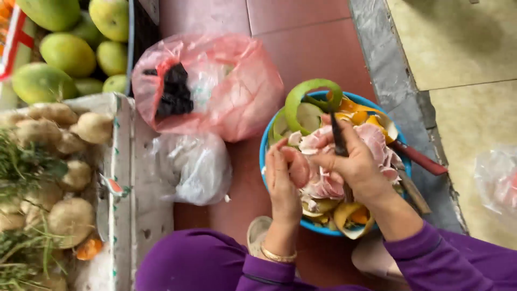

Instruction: Peeling and segmenting a pomelo fruit by hand and with a knife at a fruit stall.

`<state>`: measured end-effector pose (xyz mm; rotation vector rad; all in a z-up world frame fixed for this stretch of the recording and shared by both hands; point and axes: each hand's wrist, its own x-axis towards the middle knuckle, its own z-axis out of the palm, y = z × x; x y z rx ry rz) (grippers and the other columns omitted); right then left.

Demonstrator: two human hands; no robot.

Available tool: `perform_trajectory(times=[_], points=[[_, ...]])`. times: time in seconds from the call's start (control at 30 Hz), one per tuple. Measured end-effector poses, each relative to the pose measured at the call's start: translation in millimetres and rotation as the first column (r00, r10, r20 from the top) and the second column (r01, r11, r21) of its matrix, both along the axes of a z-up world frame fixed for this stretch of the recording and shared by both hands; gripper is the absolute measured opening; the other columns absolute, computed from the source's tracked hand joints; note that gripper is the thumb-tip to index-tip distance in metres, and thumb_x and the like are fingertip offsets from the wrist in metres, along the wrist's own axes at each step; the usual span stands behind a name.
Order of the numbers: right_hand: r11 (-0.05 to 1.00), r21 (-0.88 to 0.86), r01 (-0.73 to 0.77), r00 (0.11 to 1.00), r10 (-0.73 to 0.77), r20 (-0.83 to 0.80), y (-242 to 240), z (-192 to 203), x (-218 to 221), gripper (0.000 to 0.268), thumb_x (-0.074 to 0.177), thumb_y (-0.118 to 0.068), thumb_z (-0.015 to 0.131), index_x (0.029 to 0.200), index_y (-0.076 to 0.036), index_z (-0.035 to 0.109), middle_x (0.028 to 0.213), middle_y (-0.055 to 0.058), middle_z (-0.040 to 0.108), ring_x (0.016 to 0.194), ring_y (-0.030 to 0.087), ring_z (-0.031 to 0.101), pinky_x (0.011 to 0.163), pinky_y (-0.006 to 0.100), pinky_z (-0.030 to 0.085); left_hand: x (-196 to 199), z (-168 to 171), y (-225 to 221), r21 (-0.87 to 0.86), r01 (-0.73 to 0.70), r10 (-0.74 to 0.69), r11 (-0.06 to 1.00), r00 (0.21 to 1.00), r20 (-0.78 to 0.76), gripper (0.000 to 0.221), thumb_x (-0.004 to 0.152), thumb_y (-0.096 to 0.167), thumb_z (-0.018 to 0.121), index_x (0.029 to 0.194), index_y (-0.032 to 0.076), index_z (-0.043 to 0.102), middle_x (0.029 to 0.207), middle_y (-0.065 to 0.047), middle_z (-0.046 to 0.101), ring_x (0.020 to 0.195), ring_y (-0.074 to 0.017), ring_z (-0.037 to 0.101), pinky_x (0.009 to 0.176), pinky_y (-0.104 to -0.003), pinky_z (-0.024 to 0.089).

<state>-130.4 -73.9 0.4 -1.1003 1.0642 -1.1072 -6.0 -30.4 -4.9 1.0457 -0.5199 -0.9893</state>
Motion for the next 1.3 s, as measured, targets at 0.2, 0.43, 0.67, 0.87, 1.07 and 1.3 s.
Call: perform_trajectory(times=[0.2, 0.43, 0.67, 0.87, 1.07, 1.3], points=[[0.996, 0.073, -0.047, 0.995, 0.04, 0.092, 15, 2, 1, 0.08, 0.079, 0.005, 0.077, 0.151, -0.013, 0.047, 0.092, 0.01, 0.056, 0.048, 0.007, 0.051, 0.03, 0.013, 0.039, -3, -27, 7, -0.042, 0.13, -0.127, 0.991, 0.989, 0.076, 0.055, 0.11, 0.045, 0.037, 0.142, 0.006, 0.058, 0.08, -0.007, 0.06, 0.075, -0.0124, 0.059, 0.069, -0.023, 0.05], [0.973, 0.226, 0.049, 0.959, -0.109, 0.263, 14, 2, -57, 0.076, 0.074, 0.003, 0.078, 0.145, -0.016, 0.054, 0.084, 0.013, 0.061, 0.035, 0.012, 0.049, 0.025, 0.021, 0.034, -30, -52, -9, 0.044, 0.264, -0.25, 0.964, 0.946, -0.204, 0.067, 0.104, 0.062, 0.034, 0.149, 0.015, 0.05, 0.087, -0.013, 0.067, 0.056, -0.0159, 0.065, 0.039, -0.016, 0.036], [0.96, 0.136, 0.245, 0.917, -0.275, 0.287, 29, 66, -234, 0.073, 0.081, 0.005, 0.068, 0.147, -0.017, 0.05, 0.095, 0.008, 0.067, 0.062, 0.011, 0.057, 0.042, 0.017, 0.033, -5, -47, -26, 0.305, 0.273, -0.349, 0.912, 0.909, 0.23, 0.062, 0.104, 0.048, 0.035, 0.14, 0.004, 0.06, 0.111, -0.005, 0.068, 0.102, -0.0123, 0.054, 0.096, -0.029, 0.033], [0.786, 0.013, 0.619, 0.705, -0.548, -0.45, 49, 80, -390, 0.077, 0.083, 0.0, 0.067, 0.155, -0.013, 0.042, 0.093, 0.002, 0.056, 0.058, 0.006, 0.048, 0.039, 0.017, 0.032, -30, -55, -24, 0.21, 0.246, -0.322, 0.946, 0.657, 0.682, 0.053, 0.102, 0.022, 0.057, 0.145, -0.006, 0.044, 0.156, -0.025, 0.029, 0.143, -0.0386, 0.035, 0.11, -0.054, 0.038], [0.804, 0.072, 0.59, 0.604, -0.379, -0.701, 52, 10, -467, 0.081, 0.077, -0.001, 0.065, 0.155, -0.007, 0.043, 0.09, 0.009, 0.057, 0.062, 0.014, 0.045, 0.045, 0.024, 0.03, -106, -36, -15, 0.0, 0.286, -0.089, 0.958, 0.297, 0.951, 0.042, 0.09, -0.016, 0.068, 0.13, -0.007, 0.06, 0.128, -0.023, 0.061, 0.092, -0.0283, 0.059, 0.079, -0.037, 0.052], [0.74, 0.011, 0.672, 0.456, -0.402, -0.794, 45, -70, -467, 0.088, 0.074, -0.023, 0.081, 0.155, -0.028, 0.047, 0.087, 0.003, 0.069, 0.087, 0.02, 0.07, 0.077, 0.036, 0.055, -338, -52, -53, 0.152, 0.856, 0.119, 0.495, -0.24, 0.963, 0.044, 0.088, 0.011, 0.061, 0.13, 0.022, 0.065, 0.135, -0.005, 0.066, 0.081, -0.0274, 0.074, 0.059, -0.039, 0.061]])
